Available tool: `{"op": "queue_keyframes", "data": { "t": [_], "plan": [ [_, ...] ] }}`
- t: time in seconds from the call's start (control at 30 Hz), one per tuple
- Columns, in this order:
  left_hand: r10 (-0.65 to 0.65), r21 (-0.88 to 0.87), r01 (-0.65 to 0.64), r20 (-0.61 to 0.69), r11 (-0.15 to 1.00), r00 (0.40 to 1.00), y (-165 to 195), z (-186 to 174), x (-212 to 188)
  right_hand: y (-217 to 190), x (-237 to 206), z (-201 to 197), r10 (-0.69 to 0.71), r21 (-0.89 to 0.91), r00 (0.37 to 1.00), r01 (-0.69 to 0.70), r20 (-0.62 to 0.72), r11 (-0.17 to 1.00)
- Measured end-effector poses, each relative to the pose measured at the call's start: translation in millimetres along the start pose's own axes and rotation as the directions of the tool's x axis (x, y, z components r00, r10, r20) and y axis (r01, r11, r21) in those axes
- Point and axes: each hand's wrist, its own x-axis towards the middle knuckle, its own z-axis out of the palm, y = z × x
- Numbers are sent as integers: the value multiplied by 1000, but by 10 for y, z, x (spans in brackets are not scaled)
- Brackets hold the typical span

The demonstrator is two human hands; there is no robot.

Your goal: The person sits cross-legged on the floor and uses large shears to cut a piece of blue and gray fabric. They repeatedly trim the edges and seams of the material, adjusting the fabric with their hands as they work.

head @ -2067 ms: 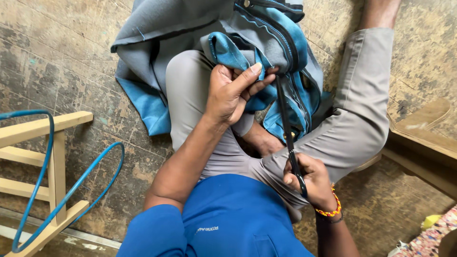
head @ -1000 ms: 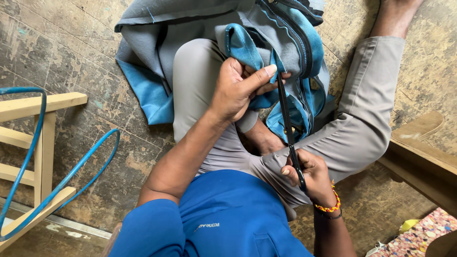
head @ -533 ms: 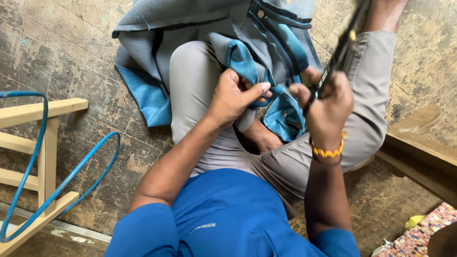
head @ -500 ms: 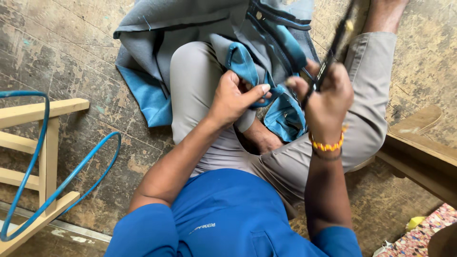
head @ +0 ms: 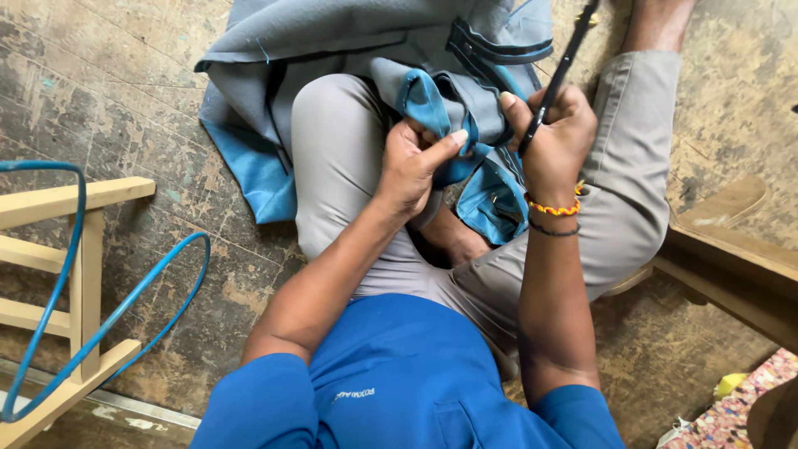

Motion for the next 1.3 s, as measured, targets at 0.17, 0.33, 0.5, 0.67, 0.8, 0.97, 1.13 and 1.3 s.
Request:
{"op": "queue_keyframes", "data": {
  "t": [0.17, 0.33, 0.5, 0.67, 0.8, 0.97, 1.13, 1.3],
  "plan": [
    [36, 100, -30, -50, 994, 998, -46, 107, 107, 88, 44, -29, 50, 66, 999, -50, -7, 997],
    [46, -38, -48, -57, 998, 997, -113, 159, 151, -46, 138, -40, -6, 93, 1000, 5, 7, 996],
    [103, -235, -87, 57, 968, 993, -75, 130, 197, -185, -209, -305, -88, -125, 994, 79, -68, 989],
    [-56, -269, 63, 33, 961, 998, 108, 104, 209, -192, -1095, -667, -69, 119, 949, 33, 308, 992],
    [-62, -316, 87, 88, 945, 994, 177, 116, 172, -2, -1775, -747, 185, 43, 882, -226, 434, 973],
    [-83, -322, 109, 92, 940, 992, 207, 132, 134, 335, -2016, -679, 257, 8, 825, -303, 504, 953],
    [-96, -319, 119, 88, 940, 991, 262, 138, 116, 432, -2001, -598, 333, 59, 795, -417, 506, 907],
    [-101, -282, 126, 103, 951, 990, 277, 118, 111, 427, -1965, -584, 335, 41, 795, -410, 505, 911]
  ]
}}
